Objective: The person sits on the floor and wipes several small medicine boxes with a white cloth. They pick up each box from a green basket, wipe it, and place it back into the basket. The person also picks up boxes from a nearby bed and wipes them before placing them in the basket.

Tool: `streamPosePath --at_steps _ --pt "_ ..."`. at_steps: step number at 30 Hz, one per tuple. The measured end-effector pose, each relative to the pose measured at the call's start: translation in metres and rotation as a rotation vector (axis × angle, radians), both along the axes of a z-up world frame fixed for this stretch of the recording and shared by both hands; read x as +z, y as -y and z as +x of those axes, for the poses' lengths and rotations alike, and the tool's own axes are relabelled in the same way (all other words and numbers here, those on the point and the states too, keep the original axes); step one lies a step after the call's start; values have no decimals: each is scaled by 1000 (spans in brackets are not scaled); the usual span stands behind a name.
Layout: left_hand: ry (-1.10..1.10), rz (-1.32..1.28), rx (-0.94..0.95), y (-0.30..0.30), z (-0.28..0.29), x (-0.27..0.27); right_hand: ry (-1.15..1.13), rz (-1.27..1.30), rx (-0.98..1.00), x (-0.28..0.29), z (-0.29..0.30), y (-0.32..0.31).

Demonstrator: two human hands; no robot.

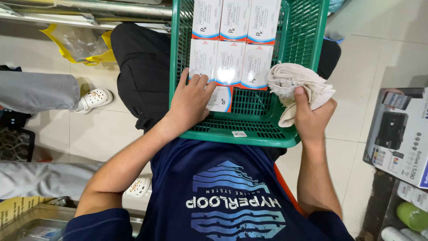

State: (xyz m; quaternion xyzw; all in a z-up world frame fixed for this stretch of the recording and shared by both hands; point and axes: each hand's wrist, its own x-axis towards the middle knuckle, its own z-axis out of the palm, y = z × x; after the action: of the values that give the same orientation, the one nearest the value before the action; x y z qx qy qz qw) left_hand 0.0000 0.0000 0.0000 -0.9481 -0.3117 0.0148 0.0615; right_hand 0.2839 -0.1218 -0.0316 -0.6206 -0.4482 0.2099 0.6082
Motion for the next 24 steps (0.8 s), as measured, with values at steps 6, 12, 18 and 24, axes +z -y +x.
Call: streamPosePath --at_steps 6,12,18,24 --pt "-11 37 28 -4 -8 -2 100 -91 39 11 -5 -11" --pt "-53 112 45 -8 -17 11 134 -156 31 14 -9 -18" --pt "-71 38 45 -33 -40 18 233 -222 52 38 -34 -46" --pt "-4 34 41 -55 -65 8 293 -246 75 47 -54 -72"
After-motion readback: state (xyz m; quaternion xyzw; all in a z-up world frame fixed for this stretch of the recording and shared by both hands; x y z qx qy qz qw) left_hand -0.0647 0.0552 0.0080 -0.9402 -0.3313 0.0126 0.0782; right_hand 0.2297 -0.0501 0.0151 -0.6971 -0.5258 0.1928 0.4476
